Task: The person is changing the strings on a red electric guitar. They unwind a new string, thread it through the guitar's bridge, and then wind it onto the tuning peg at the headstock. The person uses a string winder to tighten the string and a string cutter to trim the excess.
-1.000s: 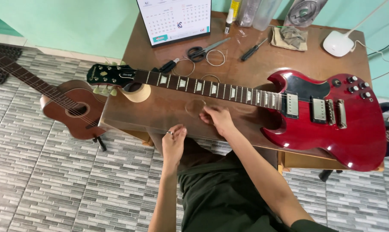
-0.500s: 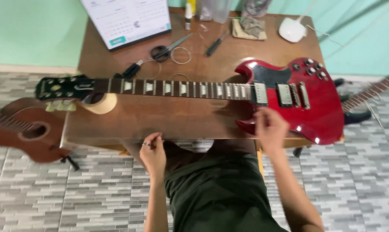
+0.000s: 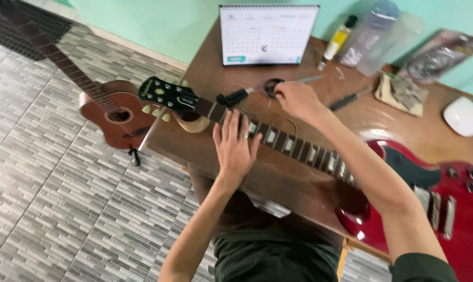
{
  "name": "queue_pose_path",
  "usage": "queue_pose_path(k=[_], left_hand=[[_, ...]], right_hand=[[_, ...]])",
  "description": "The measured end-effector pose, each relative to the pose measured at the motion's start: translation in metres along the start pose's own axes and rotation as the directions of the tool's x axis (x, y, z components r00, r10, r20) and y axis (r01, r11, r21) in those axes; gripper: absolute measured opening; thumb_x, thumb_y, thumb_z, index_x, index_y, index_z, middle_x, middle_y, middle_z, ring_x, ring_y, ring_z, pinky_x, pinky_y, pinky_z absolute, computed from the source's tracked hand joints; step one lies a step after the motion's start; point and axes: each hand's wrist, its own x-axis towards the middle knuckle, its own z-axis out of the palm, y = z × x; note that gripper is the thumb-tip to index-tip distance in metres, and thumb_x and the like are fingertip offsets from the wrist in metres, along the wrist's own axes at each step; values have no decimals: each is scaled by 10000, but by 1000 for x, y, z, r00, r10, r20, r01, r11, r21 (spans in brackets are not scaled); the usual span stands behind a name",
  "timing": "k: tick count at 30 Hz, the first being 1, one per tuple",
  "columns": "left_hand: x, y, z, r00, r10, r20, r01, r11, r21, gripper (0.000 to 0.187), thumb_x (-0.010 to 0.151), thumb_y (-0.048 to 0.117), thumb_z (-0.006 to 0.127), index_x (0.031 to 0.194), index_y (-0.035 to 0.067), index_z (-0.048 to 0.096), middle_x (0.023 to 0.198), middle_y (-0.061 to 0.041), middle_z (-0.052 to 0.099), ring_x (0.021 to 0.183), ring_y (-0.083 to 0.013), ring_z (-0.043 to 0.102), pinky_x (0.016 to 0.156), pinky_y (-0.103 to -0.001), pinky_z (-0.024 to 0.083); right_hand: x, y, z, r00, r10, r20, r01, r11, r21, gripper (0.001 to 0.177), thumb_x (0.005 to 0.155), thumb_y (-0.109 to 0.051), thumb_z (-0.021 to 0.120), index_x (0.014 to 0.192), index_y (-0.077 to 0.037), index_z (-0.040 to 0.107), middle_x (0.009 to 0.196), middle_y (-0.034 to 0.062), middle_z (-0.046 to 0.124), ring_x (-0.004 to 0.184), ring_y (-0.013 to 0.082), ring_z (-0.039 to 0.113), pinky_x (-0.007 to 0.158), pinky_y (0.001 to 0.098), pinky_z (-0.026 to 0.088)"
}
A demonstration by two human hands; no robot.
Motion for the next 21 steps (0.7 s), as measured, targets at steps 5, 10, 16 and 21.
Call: queue_pose_path(k=[5, 10, 16, 21], left_hand=[[1, -12, 5, 998, -7, -59, 1, 996, -87, 425, 1022, 377, 583, 1253, 34, 678, 1377, -208, 600, 1325, -367, 571, 1103, -554, 334], [4, -14, 10, 992, -47, -115, 25, 983, -184, 365, 993, 353, 625, 1197, 57, 691, 1301, -185, 613, 1283, -380, 591, 1079, -545, 350], [1, -12, 15, 963, -183, -199, 126, 954, -271, 335, 960, 281, 652, 1197, 48, 699, 1385, -223, 574, 1313, -444, 566, 1054, -544, 410], [4, -23, 15, 833, -433, -345, 293, 873, -390, 325, 896, 132, 699, 1204, 35, 661, 1396, -250, 518, 1314, -502, 514, 1089, -576, 412]], right_hand=[[84, 3, 54, 973, -228, 33, 230, 961, -153, 217, 954, -217, 663, 1125, -120, 756, 1000, 89, 725, 986, 320, 682, 773, 459, 607], [108, -38, 48, 927, -351, 131, 350, 936, 34, 372, 903, -332, 750, 1214, -129, 747, 1154, 85, 720, 1124, 318, 626, 865, 461, 599], [125, -57, 79, 839, -499, 216, 515, 857, -17, 390, 869, -347, 773, 1193, -132, 746, 1149, 56, 698, 1116, 297, 616, 921, 439, 565], [142, -65, 60, 922, -386, 38, 369, 904, 213, 410, 1041, -243, 474, 1387, -29, 527, 1255, 157, 478, 869, 476, 695, 805, 509, 621]])
